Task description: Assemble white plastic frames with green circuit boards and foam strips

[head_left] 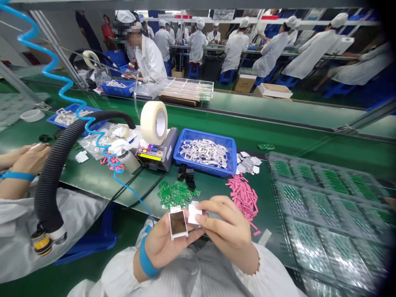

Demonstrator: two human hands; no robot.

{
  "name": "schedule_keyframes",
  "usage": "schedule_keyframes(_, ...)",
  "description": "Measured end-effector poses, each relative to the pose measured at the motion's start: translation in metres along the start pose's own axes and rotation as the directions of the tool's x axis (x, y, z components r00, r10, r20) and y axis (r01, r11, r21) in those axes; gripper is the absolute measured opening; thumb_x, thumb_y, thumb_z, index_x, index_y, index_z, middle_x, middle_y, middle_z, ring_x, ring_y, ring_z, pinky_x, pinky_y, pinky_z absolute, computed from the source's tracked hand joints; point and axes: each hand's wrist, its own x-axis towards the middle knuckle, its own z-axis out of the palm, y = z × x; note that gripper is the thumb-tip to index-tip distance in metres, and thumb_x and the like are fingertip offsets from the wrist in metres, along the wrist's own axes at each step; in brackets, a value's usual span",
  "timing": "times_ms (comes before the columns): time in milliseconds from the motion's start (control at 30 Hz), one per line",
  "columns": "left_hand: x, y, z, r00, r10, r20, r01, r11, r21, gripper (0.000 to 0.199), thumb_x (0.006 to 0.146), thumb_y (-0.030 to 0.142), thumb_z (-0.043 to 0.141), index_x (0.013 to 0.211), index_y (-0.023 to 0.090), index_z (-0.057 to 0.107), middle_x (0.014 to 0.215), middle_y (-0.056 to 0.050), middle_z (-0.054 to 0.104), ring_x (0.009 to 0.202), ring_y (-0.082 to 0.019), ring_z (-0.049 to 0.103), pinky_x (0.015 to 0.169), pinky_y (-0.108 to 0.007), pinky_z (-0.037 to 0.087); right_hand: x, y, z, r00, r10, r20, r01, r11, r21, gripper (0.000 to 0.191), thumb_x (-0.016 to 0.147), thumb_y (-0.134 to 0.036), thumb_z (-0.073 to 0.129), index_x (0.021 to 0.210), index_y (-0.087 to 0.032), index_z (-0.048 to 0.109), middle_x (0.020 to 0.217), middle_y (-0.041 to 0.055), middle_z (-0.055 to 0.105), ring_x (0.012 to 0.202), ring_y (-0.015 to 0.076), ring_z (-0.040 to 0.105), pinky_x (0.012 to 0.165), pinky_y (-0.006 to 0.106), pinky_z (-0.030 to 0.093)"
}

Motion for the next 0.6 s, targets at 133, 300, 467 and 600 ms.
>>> schedule_keyframes(133,-0.007,0.005,0.002,0.999,0.040,0.028,-0.042,0.996,0.082,0.030,0.070,0.041,0.072,0.090,0.018,0.073,0.105,-0.005,0.072,0.109,-0.023,0.060,0.103,-0.040,0.040,-0.003,0.007,-0.003,0.992,0.097,0.075,-0.107,0.985,0.139,0.022,0.078,-0.005,0.056,0.090,-0.021,0.066,0.103,0.0086,0.066,0.087,0.0184,0.059,0.069,0.034,0.053)
schedule_keyframes(300,-0.008,0.007,0.010,0.997,0.074,0.026,-0.078,0.965,0.249,0.033,0.066,0.042,0.074,0.084,0.016,0.073,0.112,-0.009,0.067,0.113,-0.026,0.056,0.102,-0.041,0.040,0.003,0.009,-0.011,0.898,0.374,0.230,-0.437,0.808,0.395,0.025,0.088,-0.026,0.051,0.109,-0.023,0.062,0.119,0.0112,0.062,0.101,0.0214,0.061,0.070,0.032,0.057)
schedule_keyframes(467,-0.008,0.005,0.011,0.994,0.105,0.022,-0.104,0.889,0.446,0.034,0.066,0.044,0.073,0.087,0.018,0.074,0.110,-0.008,0.060,0.104,-0.026,0.057,0.098,-0.039,0.042,0.008,0.002,0.003,0.900,0.369,0.232,-0.407,0.901,0.149,0.019,0.085,-0.019,0.056,0.099,-0.022,0.070,0.095,0.0050,0.073,0.089,0.0181,0.068,0.077,0.033,0.057)
schedule_keyframes(600,-0.008,0.005,0.007,0.990,0.139,-0.007,-0.114,0.843,0.526,0.037,0.064,0.046,0.074,0.089,0.019,0.074,0.119,-0.010,0.055,0.108,-0.029,0.056,0.094,-0.038,0.044,-0.001,-0.002,0.015,0.957,0.286,0.046,-0.287,0.958,0.020,0.020,0.085,-0.015,0.056,0.097,-0.022,0.071,0.093,0.0051,0.073,0.082,0.0176,0.070,0.072,0.031,0.059)
